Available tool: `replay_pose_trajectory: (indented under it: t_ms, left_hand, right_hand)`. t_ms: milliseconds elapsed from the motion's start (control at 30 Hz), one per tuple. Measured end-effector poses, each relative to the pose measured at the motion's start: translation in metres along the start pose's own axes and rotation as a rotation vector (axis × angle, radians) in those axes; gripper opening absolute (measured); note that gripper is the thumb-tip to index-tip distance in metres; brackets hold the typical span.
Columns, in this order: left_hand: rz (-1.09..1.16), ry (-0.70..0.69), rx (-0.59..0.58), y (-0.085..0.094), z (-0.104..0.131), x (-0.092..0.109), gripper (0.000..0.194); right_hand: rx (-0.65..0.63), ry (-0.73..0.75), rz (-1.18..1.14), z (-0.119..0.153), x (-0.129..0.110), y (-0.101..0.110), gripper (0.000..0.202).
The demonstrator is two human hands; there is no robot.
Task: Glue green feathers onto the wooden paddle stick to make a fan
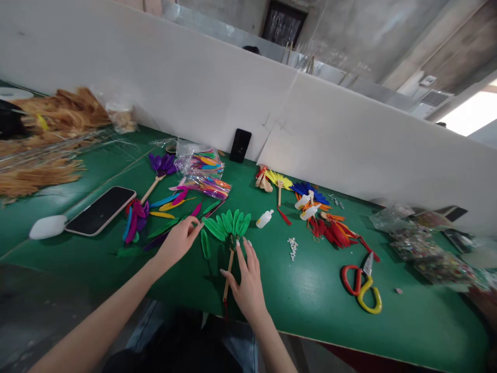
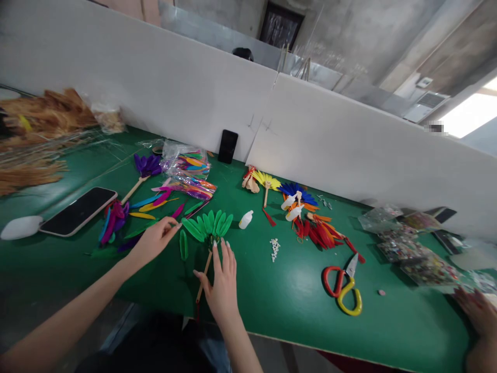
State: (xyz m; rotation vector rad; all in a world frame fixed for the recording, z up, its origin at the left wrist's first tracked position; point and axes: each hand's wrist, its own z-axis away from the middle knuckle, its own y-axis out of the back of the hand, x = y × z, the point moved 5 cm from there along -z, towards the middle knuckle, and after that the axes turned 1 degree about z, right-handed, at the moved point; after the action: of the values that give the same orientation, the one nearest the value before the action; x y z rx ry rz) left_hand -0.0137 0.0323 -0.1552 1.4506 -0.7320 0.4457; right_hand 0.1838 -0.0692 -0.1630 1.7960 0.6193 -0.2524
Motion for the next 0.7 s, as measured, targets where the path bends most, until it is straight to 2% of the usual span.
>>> replay_pose_trajectory:
  t_ms: [133, 233, 500, 700]
  left_hand:
    - [0.081, 0.101, -0.058, -0.004, -0.023, -0.007, 0.029]
    - [0.072, 0.117, -0.062, -0.009, -0.032, -0.008, 0.027]
    - [0.079, 0.094, -0.079, -0.012, -0.034, -0.015, 0.028]
    - [0.113, 0.087, -0.102, -0.015, -0.037, -0.02, 0.035]
  right_hand:
    - [-0.074, 0.046, 0.07, -0.006, 0.001, -0.01, 0.072]
    - [-0.101, 0.08, 0.079, -0.008, 0.002, -0.015, 0.072]
    - [-0.133, 0.093, 0.082, -0.006, 0.006, -0.022, 0.069]
    - [-0.11, 0.107, 0.097, -0.007, 0.004, -0.02, 0.067]
